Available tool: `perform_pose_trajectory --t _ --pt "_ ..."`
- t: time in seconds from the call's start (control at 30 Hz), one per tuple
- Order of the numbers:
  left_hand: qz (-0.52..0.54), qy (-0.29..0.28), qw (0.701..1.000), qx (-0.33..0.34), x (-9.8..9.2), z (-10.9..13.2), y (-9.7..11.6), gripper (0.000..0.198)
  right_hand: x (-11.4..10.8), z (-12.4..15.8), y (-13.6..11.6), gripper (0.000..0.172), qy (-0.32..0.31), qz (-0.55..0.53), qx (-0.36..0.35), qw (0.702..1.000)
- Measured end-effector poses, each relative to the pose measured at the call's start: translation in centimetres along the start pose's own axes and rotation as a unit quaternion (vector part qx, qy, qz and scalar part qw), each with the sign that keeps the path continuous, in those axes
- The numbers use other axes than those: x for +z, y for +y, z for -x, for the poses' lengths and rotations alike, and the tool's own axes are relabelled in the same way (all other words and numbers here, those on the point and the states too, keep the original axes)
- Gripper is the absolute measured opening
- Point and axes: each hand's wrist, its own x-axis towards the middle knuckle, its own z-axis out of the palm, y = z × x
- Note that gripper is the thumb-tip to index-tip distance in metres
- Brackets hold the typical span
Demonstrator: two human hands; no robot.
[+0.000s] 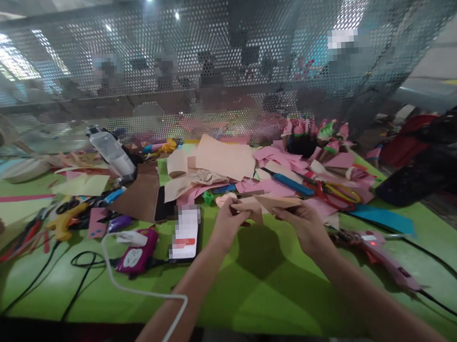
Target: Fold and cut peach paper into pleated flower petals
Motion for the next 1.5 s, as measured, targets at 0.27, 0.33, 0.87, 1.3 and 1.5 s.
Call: perform_pose_trajectory --t 0.27,0.33,0.87,1.3,1.5 --pt "0.025 0.019 0.999 0.018 0.6 0.3 -0.1 0.029 -1.0 -0.1 1.0 0.024 0.037 0.125 -0.121 0.984" --pt "0.037 0.012 0.999 0.011 0.7 0.4 -0.1 0.029 -1.0 0.0 0.9 0.017 0.053 0.175 -0.176 0.967" --pt "0.07 0.016 0.997 -0.003 0.7 0.1 -0.4 0.042 -1.4 0.5 -0.4 0.006 0.032 0.26 -0.323 0.909" --pt "0.021 -0.01 0.999 0.049 1.2 0.6 -1.2 0.041 -1.0 1.0 -0.2 0.021 0.025 0.363 -0.357 0.86" --pt "-0.054 -0.025 0.993 0.106 0.9 0.4 -1.0 0.038 -0.9 0.6 -0.7 0.019 -0.028 0.399 -0.357 0.844"
